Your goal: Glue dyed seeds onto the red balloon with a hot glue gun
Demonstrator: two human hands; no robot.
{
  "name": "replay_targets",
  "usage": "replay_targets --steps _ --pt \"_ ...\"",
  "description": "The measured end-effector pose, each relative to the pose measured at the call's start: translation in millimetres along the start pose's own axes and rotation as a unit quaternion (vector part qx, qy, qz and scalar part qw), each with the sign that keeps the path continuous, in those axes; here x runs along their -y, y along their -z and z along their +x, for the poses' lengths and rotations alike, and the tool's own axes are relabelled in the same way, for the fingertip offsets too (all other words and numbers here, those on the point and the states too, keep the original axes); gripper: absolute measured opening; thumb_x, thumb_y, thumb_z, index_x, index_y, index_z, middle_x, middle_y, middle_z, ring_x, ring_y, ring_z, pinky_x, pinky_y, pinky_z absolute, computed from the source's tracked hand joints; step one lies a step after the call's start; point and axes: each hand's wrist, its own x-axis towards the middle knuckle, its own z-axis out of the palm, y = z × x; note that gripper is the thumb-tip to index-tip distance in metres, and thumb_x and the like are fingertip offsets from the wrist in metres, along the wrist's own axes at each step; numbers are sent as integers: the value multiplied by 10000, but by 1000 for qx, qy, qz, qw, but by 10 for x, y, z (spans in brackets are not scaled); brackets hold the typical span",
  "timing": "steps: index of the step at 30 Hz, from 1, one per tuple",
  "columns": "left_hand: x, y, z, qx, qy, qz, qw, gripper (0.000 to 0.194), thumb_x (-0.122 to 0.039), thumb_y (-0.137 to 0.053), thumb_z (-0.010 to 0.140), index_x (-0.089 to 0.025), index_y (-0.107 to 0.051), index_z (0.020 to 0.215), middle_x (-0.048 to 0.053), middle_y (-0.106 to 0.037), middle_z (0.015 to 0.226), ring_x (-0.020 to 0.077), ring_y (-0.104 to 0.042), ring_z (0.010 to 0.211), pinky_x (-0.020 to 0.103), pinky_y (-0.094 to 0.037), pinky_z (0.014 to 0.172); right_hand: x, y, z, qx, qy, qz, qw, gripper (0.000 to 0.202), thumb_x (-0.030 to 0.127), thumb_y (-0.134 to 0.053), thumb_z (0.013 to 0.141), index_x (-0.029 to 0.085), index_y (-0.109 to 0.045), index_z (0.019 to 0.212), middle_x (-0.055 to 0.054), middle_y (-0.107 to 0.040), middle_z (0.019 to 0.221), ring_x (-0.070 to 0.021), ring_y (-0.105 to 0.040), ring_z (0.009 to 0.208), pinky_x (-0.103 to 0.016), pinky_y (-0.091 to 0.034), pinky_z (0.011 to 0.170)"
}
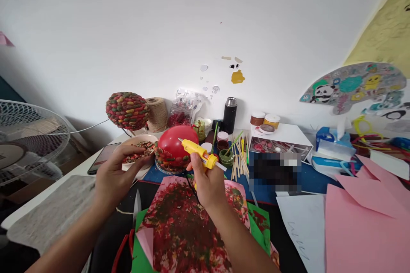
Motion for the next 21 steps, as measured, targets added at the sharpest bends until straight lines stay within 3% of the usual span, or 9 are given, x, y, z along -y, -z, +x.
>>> replay_targets --steps 4,7,14,21 --pt "-98 -125 46 53 -173 69 981 118 -197 -736 1014 -267 -798 1086 27 -854 1007 230 -749 948 398 -562 912 44 12 3 8 10 -3 1000 711 866 -595 946 212 -692 684 28 -512 488 -141 -513 440 -264 -414 462" --pt "-121 -235 55 78 -236 124 961 157 -194 -705 1039 -272 -811 1125 41 -857 1031 252 -731 970 429 -544 921 68 16 -5 16 20 -26 999 711 863 -560 964 214 -723 725 33 -506 471 -146 -510 438 -269 -413 476" --pt "-151 -416 86 116 -266 207 934 168 -207 -659 1065 -232 -801 1152 71 -847 1060 284 -695 1013 442 -494 899 77 28 -8 21 34 -47 998 708 839 -531 995 209 -763 770 34 -496 479 -144 -496 433 -273 -411 469" --pt "-192 -447 101 117 -271 218 930 135 -241 -655 1076 -252 -788 1058 44 -854 1039 285 -683 1021 440 -463 908 97 29 -28 36 40 -56 997 647 762 -542 1031 199 -782 823 41 -497 499 -135 -484 435 -271 -405 474"
